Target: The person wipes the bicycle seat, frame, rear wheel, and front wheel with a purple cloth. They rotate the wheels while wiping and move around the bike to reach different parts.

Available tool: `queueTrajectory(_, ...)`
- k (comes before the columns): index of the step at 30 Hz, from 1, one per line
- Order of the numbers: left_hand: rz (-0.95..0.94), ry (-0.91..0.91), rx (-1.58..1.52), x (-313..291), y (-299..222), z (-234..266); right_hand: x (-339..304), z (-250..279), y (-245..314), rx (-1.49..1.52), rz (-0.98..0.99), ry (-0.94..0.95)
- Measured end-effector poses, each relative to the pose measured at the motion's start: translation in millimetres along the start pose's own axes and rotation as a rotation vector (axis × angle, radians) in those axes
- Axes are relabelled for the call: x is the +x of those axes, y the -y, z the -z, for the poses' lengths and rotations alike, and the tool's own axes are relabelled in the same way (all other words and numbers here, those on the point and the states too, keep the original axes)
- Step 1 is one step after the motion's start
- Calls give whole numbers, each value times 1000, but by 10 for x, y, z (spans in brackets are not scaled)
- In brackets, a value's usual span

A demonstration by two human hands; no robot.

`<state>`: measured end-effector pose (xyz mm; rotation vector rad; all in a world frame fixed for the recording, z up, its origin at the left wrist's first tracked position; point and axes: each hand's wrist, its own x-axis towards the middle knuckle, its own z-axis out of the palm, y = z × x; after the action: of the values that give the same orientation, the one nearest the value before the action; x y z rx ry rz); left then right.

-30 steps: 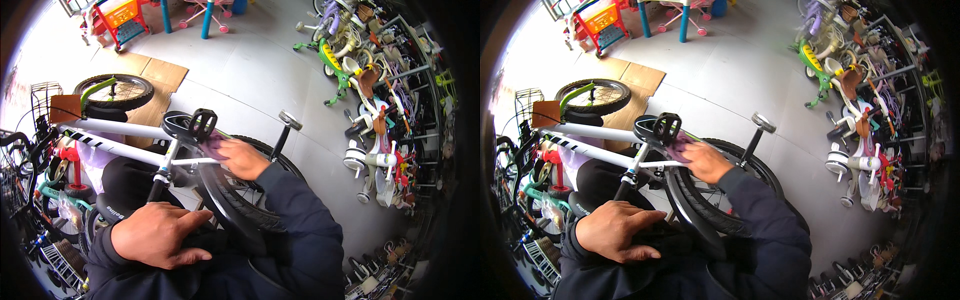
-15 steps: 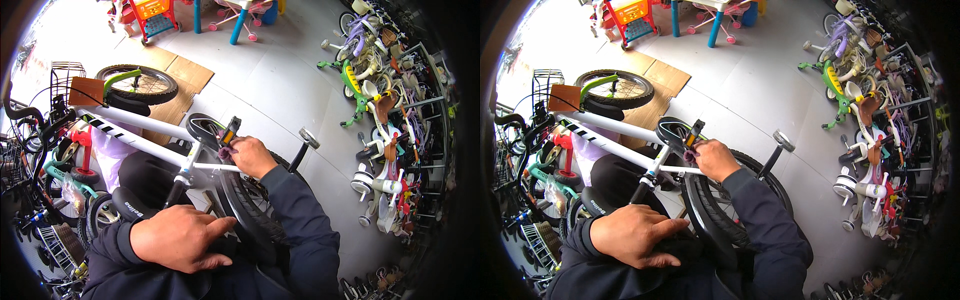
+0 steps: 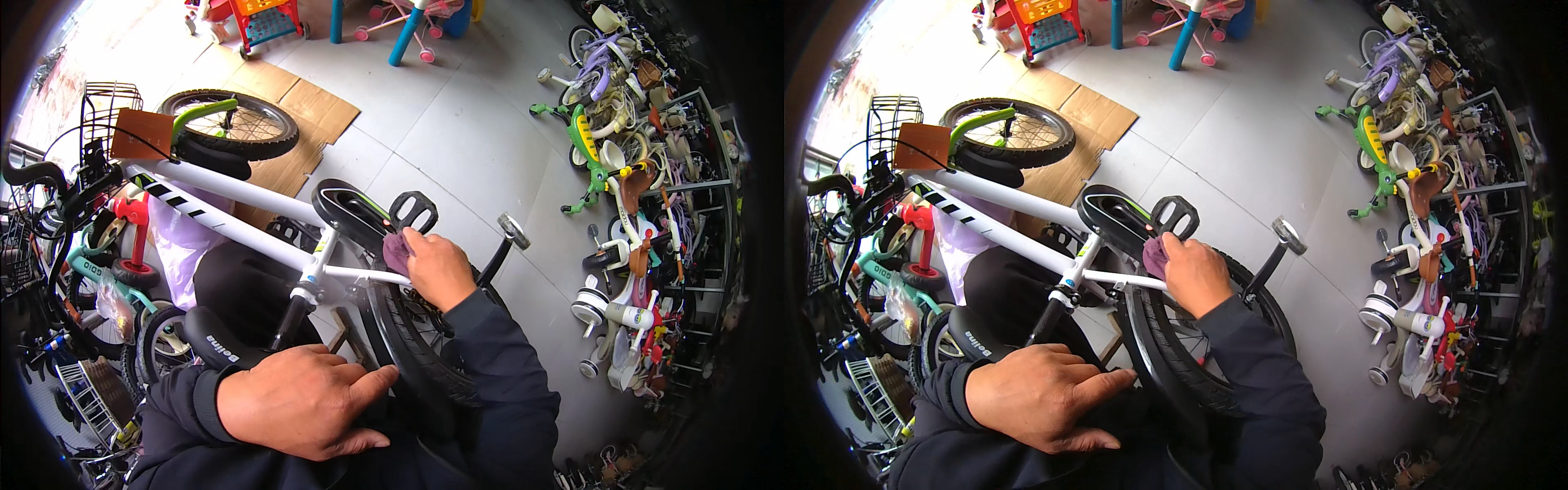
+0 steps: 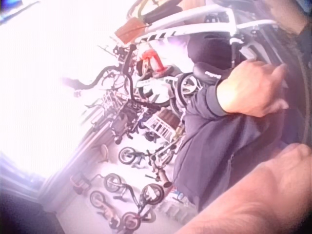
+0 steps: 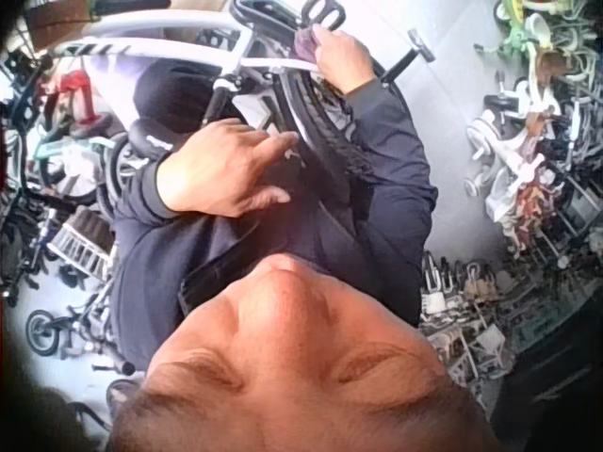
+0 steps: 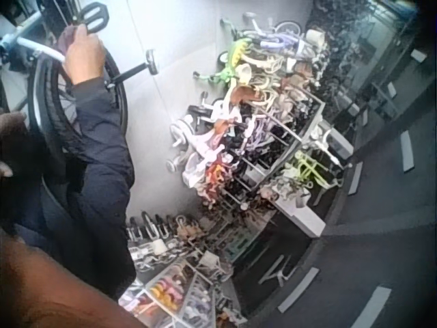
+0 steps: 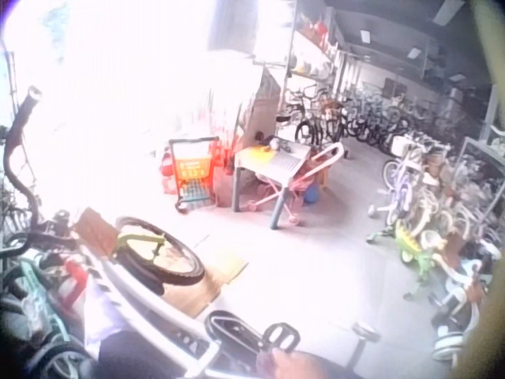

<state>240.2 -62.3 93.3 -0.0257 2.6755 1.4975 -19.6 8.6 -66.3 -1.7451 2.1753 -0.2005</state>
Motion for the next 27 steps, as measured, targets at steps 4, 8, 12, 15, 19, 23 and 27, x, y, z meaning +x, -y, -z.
queueTrajectory(4, -25, -37, -1, 1, 14, -20, -205, 20, -41, 220, 202, -91)
queueTrajectory(8, -2, -5, 32, -9, -3, -28, -42, 37, -96, 254, 374, 93)
queueTrajectory(12, -4, -18, 40, 6, -5, -27, 306, -87, -9, 247, 569, 61)
queueTrajectory(15, 1, -13, 46, 6, -14, -17, 438, -177, 171, 140, 610, 33)
queueTrajectory(19, 4, 10, 60, 8, -18, -14, 607, -218, 341, -24, 757, -77)
queueTrajectory(23, 0, -12, 71, 8, -20, -37, 890, -398, 558, 13, 860, -204)
queueTrajectory(27, 3, -6, 68, 11, -22, -67, 1468, -795, 839, 61, 700, -261)
